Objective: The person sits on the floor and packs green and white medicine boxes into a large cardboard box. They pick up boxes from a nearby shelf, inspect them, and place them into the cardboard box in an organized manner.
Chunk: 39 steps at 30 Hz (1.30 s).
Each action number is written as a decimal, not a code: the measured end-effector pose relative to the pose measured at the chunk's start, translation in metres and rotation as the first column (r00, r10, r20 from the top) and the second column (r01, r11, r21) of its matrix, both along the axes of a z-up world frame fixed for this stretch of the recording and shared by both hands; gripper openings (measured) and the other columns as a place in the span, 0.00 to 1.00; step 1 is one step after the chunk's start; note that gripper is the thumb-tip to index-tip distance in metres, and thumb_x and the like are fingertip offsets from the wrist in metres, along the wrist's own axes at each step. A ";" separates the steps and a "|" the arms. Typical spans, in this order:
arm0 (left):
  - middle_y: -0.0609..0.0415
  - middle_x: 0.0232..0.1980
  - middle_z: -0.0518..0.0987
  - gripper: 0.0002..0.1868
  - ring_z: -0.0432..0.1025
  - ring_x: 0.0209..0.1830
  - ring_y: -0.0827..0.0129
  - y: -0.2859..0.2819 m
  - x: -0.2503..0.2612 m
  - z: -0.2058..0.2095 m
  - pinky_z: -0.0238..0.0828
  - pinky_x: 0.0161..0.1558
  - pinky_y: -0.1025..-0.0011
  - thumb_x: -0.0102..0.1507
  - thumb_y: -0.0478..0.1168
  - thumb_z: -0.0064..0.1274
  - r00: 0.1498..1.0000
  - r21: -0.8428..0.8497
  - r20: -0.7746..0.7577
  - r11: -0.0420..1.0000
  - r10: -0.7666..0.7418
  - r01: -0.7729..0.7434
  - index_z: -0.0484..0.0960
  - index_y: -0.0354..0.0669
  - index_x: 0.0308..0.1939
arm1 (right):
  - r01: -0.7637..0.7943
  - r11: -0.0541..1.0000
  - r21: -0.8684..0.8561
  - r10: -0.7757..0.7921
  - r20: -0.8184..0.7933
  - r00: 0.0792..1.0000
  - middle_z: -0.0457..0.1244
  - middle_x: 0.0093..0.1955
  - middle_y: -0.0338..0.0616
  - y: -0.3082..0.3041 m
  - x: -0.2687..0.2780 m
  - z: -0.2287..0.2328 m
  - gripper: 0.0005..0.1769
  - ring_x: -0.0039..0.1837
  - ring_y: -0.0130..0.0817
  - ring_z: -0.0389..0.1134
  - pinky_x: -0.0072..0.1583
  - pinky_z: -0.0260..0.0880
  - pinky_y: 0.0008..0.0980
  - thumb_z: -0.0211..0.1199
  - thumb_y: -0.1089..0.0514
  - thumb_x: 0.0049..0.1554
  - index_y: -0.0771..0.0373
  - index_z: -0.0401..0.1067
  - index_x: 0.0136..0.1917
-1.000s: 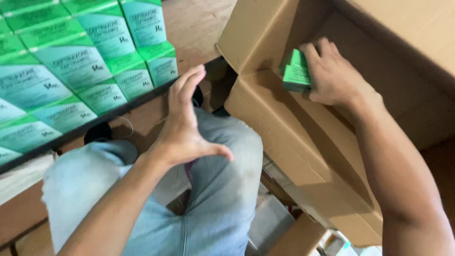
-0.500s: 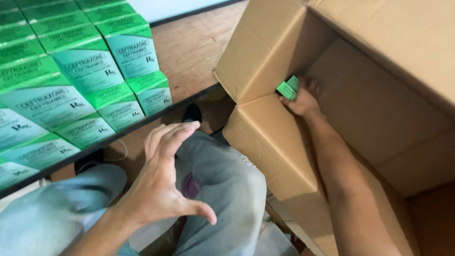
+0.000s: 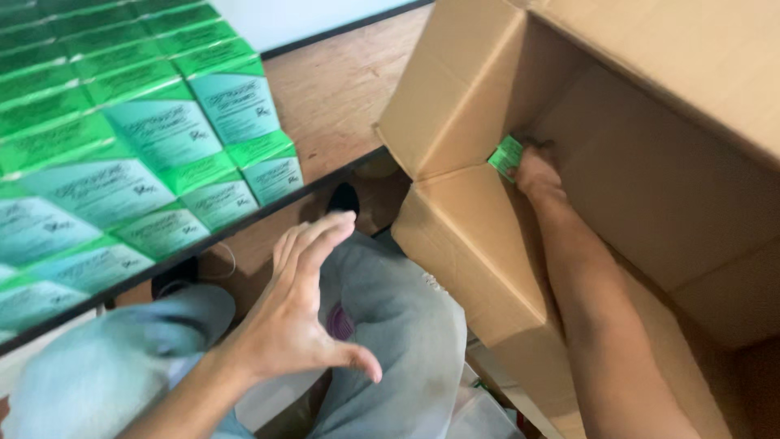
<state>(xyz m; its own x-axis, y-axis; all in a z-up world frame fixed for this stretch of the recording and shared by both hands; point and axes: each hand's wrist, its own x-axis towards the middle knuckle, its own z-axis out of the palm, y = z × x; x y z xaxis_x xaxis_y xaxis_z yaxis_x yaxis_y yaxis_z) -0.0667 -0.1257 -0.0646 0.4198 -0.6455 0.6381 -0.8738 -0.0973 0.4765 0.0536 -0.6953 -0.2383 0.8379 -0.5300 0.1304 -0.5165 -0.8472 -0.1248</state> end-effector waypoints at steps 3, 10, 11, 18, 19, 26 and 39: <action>0.41 0.73 0.64 0.64 0.59 0.73 0.45 0.003 0.001 -0.002 0.51 0.73 0.46 0.40 0.69 0.71 0.998 0.012 -0.014 0.998 0.064 -0.064 0.62 0.40 0.71 | -0.046 0.999 -0.005 0.045 -0.121 0.992 0.62 0.70 0.62 0.042 -0.024 0.039 0.30 0.71 0.59 0.63 0.68 0.65 0.50 0.68 0.47 0.57 0.61 0.68 0.68; 0.50 0.56 0.80 0.16 0.75 0.55 0.52 0.006 0.012 0.019 0.73 0.57 0.60 0.60 0.34 0.68 0.867 -0.217 0.181 0.879 0.463 -0.424 0.82 0.43 0.51 | -0.278 0.954 -0.110 0.239 -0.277 0.931 0.69 0.56 0.62 0.248 -0.111 0.224 0.26 0.60 0.59 0.71 0.60 0.72 0.51 0.67 0.39 0.59 0.66 0.79 0.52; 0.50 0.58 0.79 0.17 0.75 0.56 0.52 0.011 0.016 0.020 0.73 0.58 0.60 0.60 0.33 0.66 0.852 -0.222 0.209 0.872 0.480 -0.436 0.82 0.42 0.52 | -0.339 0.932 -0.126 0.301 -0.249 0.920 0.71 0.53 0.62 0.280 -0.124 0.244 0.25 0.57 0.57 0.73 0.60 0.74 0.50 0.66 0.39 0.60 0.65 0.80 0.49; 0.41 0.63 0.78 0.24 0.74 0.60 0.50 0.019 0.068 0.045 0.69 0.63 0.61 0.62 0.29 0.56 0.590 -0.171 0.523 0.754 0.614 -0.634 0.77 0.29 0.63 | -0.796 0.581 -0.166 0.799 0.303 0.520 0.61 0.70 0.63 0.399 -0.081 0.271 0.31 0.64 0.64 0.66 0.61 0.68 0.55 0.63 0.57 0.59 0.61 0.64 0.74; 0.39 0.64 0.78 0.27 0.73 0.61 0.48 0.022 0.078 0.051 0.67 0.64 0.61 0.60 0.31 0.55 0.501 -0.171 0.594 0.707 0.629 -0.686 0.77 0.26 0.64 | -0.829 0.521 -0.204 0.823 0.376 0.425 0.54 0.75 0.69 0.408 -0.061 0.263 0.37 0.67 0.67 0.63 0.63 0.66 0.54 0.65 0.60 0.57 0.64 0.59 0.77; 0.38 0.54 0.82 0.20 0.74 0.59 0.52 0.028 0.143 0.059 0.59 0.72 0.56 0.62 0.40 0.54 0.228 0.059 0.684 0.260 0.692 -0.964 0.81 0.28 0.53 | -0.825 0.523 -0.215 0.665 0.708 0.237 0.39 0.82 0.72 0.446 0.019 0.208 0.45 0.80 0.72 0.47 0.77 0.55 0.54 0.71 0.71 0.51 0.57 0.58 0.79; 0.42 0.49 0.79 0.15 0.74 0.54 0.51 0.028 0.123 0.052 0.67 0.60 0.57 0.59 0.36 0.53 0.365 -0.001 0.641 0.477 0.675 -0.879 0.74 0.42 0.50 | -0.830 0.534 -0.162 0.553 0.810 0.197 0.51 0.75 0.63 0.440 0.000 0.186 0.38 0.77 0.64 0.53 0.75 0.57 0.52 0.71 0.73 0.49 0.62 0.61 0.70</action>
<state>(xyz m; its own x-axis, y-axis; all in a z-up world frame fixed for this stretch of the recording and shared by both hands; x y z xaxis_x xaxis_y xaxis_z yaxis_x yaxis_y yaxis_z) 0.0561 -0.0977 -0.0125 0.5256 -0.3835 0.7594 -0.3796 -0.9046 -0.1941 0.0535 -0.2553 -0.0524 0.5372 0.0968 0.8379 0.6662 -0.6579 -0.3511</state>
